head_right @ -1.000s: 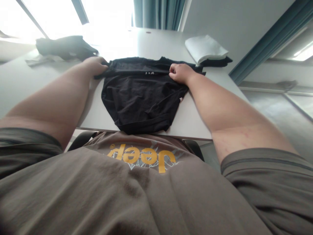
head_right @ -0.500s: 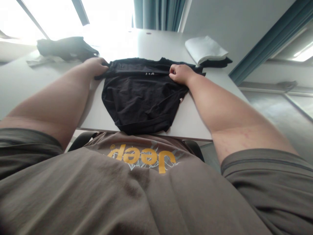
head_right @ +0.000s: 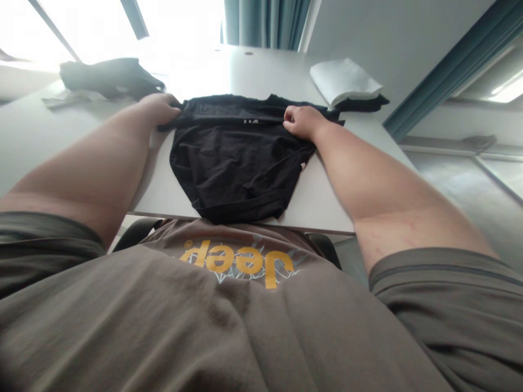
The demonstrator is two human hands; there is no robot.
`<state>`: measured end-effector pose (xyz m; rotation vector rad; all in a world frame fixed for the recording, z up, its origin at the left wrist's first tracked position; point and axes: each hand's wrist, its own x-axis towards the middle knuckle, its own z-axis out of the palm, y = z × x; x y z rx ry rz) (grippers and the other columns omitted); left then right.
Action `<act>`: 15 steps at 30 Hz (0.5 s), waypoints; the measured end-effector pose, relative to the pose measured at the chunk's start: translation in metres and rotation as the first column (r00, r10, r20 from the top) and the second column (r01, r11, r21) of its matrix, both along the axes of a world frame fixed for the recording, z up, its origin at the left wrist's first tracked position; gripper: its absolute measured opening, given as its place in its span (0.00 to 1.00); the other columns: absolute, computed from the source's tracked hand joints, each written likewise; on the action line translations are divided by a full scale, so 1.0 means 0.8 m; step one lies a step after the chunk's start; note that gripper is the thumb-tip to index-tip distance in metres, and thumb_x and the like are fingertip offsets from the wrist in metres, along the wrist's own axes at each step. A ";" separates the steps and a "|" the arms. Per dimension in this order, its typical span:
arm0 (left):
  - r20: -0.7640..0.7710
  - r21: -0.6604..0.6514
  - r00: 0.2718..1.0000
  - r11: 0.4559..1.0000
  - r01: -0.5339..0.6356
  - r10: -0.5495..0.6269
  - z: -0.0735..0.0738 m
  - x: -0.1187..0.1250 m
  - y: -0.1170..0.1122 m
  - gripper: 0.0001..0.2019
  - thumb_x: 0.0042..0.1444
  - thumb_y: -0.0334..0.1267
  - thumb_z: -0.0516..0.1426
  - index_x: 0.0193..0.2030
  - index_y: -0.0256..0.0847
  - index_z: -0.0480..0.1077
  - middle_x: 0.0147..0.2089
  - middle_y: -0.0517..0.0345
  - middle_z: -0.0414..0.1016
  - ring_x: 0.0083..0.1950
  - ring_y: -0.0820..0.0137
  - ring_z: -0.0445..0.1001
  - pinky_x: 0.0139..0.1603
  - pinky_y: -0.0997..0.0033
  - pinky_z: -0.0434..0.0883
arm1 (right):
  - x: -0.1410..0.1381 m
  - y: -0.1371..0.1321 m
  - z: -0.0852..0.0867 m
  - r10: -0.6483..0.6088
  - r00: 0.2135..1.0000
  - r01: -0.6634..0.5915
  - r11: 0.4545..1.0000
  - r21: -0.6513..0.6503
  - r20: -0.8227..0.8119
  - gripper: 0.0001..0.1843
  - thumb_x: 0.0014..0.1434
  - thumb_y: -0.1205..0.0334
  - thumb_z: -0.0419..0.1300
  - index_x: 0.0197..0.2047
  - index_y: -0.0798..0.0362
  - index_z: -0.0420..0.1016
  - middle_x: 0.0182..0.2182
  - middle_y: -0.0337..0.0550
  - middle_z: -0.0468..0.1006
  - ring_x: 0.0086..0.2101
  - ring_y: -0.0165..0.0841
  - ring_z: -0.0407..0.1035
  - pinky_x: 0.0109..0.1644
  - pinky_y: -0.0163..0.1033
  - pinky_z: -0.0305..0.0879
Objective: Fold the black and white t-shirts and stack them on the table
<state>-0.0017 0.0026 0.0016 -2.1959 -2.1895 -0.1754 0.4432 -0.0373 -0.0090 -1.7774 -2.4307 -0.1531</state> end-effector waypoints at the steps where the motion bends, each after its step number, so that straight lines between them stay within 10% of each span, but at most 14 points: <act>1: -0.003 0.001 1.000 1.000 0.002 -0.002 0.000 0.000 0.000 0.29 0.65 0.48 0.61 0.70 0.37 0.74 0.66 0.46 0.75 0.62 0.48 0.74 0.63 0.50 0.73 | 0.001 0.001 0.000 0.003 1.000 -0.003 1.000 0.003 0.000 0.18 0.70 0.59 0.57 0.57 0.58 0.78 0.51 0.55 0.82 0.48 0.44 0.74 0.54 0.45 0.65; 15: -0.004 0.020 1.000 1.000 -0.008 0.008 -0.004 -0.003 0.006 0.29 0.65 0.50 0.62 0.70 0.40 0.75 0.64 0.50 0.77 0.57 0.52 0.74 0.59 0.54 0.73 | 0.003 0.004 -0.001 0.005 1.000 -0.005 1.000 0.000 -0.007 0.18 0.70 0.57 0.57 0.57 0.57 0.78 0.52 0.55 0.82 0.50 0.46 0.74 0.55 0.46 0.64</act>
